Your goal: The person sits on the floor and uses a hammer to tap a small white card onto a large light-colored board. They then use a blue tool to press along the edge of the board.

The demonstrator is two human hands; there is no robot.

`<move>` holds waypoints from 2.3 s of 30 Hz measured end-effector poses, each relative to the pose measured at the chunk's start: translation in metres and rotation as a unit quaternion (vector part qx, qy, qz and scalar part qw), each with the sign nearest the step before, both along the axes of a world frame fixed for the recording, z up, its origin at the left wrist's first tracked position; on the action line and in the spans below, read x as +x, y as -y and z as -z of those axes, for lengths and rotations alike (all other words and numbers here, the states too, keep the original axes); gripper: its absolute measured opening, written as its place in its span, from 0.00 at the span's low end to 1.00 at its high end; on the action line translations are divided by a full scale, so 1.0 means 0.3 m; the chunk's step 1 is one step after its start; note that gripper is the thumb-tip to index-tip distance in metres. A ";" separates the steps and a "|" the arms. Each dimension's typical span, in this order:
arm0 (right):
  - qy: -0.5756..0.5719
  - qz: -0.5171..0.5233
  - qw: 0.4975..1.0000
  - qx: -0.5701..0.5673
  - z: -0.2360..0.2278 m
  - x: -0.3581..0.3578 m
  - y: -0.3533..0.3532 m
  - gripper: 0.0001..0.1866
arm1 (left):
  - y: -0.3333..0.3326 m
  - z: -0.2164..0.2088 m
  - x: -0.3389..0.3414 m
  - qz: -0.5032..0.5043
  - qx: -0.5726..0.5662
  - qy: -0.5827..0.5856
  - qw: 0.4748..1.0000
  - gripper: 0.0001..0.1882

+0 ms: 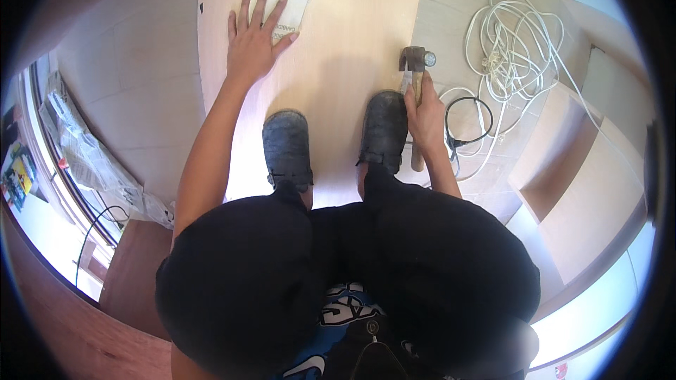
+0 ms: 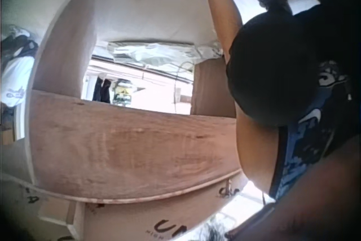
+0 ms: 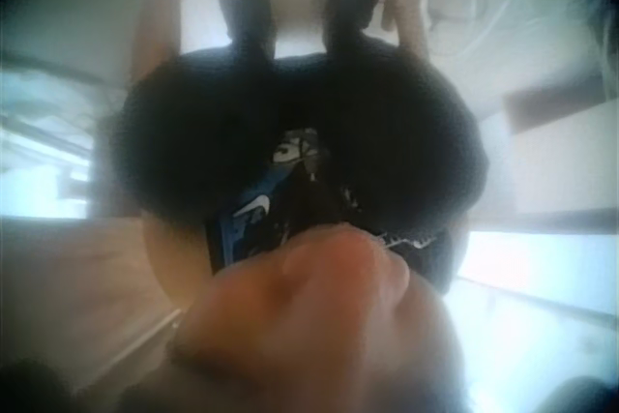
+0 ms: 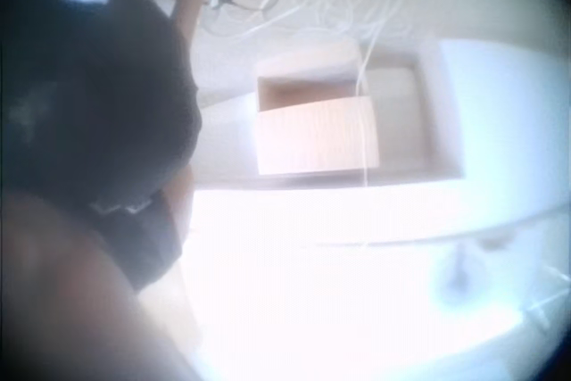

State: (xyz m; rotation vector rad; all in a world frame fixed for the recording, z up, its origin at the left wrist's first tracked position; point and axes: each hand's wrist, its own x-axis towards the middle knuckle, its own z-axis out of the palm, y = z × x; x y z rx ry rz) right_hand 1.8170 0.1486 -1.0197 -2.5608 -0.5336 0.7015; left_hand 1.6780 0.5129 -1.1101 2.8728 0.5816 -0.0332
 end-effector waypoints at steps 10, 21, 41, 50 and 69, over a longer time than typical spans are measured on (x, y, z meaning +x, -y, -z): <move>-0.014 -0.005 1.000 -0.012 -0.007 -0.002 -0.028 0.31 | 0.000 0.014 0.006 0.000 0.009 -0.006 1.000 0.43; -0.054 0.013 0.998 0.001 -0.015 -0.021 -0.065 0.32 | 0.017 0.017 -0.029 -0.009 0.013 -0.028 0.999 0.42; -0.064 0.026 0.998 -0.007 -0.018 -0.018 -0.082 0.33 | 0.006 -0.001 -0.004 -0.014 0.005 -0.021 1.000 0.43; -0.065 0.037 0.997 -0.005 -0.007 -0.059 -0.033 0.32 | 0.001 0.006 0.002 -0.012 0.010 0.000 1.000 0.42; -0.099 0.118 0.987 0.052 -0.040 -0.012 0.061 0.28 | 0.329 -0.035 0.135 0.306 -0.108 -0.005 0.946 0.43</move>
